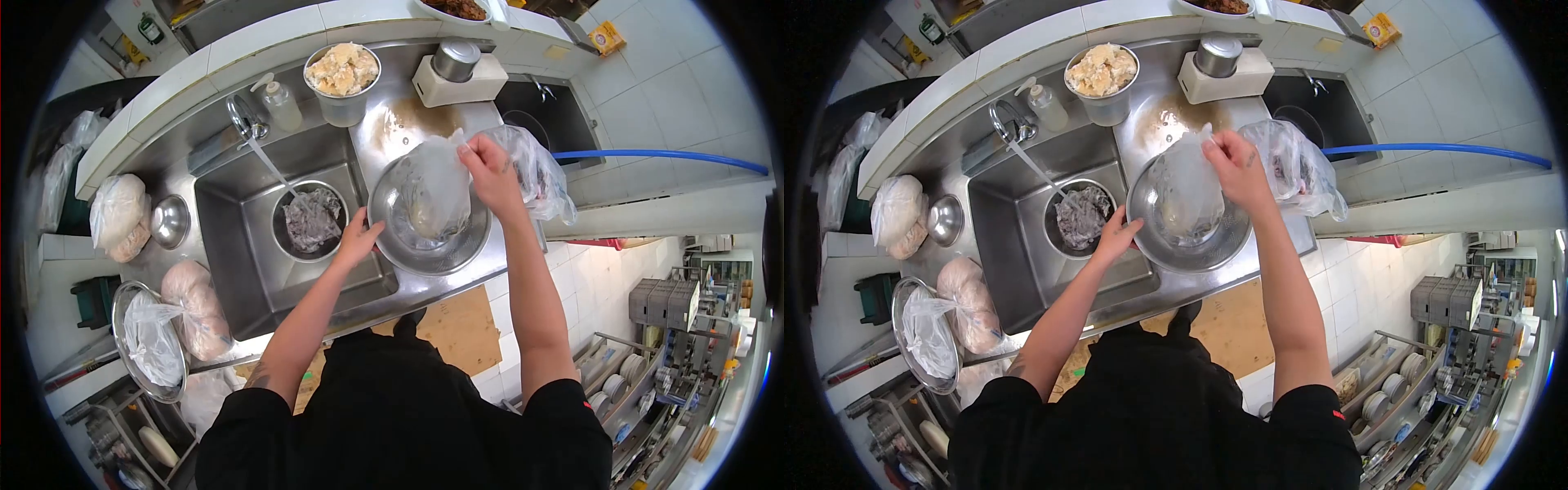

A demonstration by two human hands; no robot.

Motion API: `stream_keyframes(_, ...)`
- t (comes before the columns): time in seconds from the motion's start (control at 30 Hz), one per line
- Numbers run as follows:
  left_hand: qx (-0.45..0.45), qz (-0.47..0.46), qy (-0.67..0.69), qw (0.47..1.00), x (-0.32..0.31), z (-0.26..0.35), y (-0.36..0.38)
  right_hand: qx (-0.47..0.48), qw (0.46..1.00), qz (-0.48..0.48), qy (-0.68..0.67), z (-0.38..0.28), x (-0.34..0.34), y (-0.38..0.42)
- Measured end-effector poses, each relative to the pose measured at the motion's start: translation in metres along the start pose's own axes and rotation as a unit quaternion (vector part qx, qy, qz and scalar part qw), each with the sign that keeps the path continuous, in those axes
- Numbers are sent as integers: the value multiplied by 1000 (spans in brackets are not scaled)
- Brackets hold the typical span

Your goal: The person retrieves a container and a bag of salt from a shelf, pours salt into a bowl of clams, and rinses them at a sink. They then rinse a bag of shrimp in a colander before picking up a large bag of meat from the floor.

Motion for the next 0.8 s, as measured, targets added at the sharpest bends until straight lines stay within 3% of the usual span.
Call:
stream_keyframes(0.1, 29, -32, 8, 999, -2, -15, -3, 4, 998, 35, 58, 45, 28, 27)
stream_keyframes(0.23, 32, -21, 12, 999, -3, -13, -2, -96, 991, 89, 5, 151, 54, 63)
stream_keyframes(0.3, -58, 55, -178, 981, 7, 5, -1, -109, 987, 109, 53, 164, 55, 77)
stream_keyframes(0.37, -152, 163, -299, 928, 11, 47, 15, -9, 984, 153, 90, 148, 58, 84)
stream_keyframes(0.43, -261, 236, -383, 854, 9, 100, 32, 92, 963, 199, 158, 112, 60, 94)
stream_keyframes(0.47, -314, 272, -419, 808, 3, 117, 37, 80, 962, 191, 177, 105, 58, 97)
stream_keyframes(0.5, -320, 229, -383, 836, -7, 117, 31, 69, 961, 182, 196, 99, 54, 104)
stream_keyframes(0.6, -348, 24, -400, 848, -56, 114, 10, 17, 968, 112, 225, 108, 17, 120)
stream_keyframes(0.63, -383, 33, -399, 832, -68, 122, 10, -2, 969, 82, 231, 110, 2, 123)
stream_keyframes(0.73, -383, -17, -448, 808, -90, 118, -3, 56, 948, 105, 296, 116, -19, 126)
stream_keyframes(0.8, -385, -49, -467, 795, -96, 118, -7, 8, 959, 83, 270, 139, -20, 127)
Point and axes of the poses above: each hand's wrist, its own y-axis away from the middle knuckle, its own x-axis out of the back of the hand, z = x × y, the point moved 8 cm from there along -y, towards the middle knuckle, and after that the axes turned 13 degrees about -y, right-handed, at the moved point
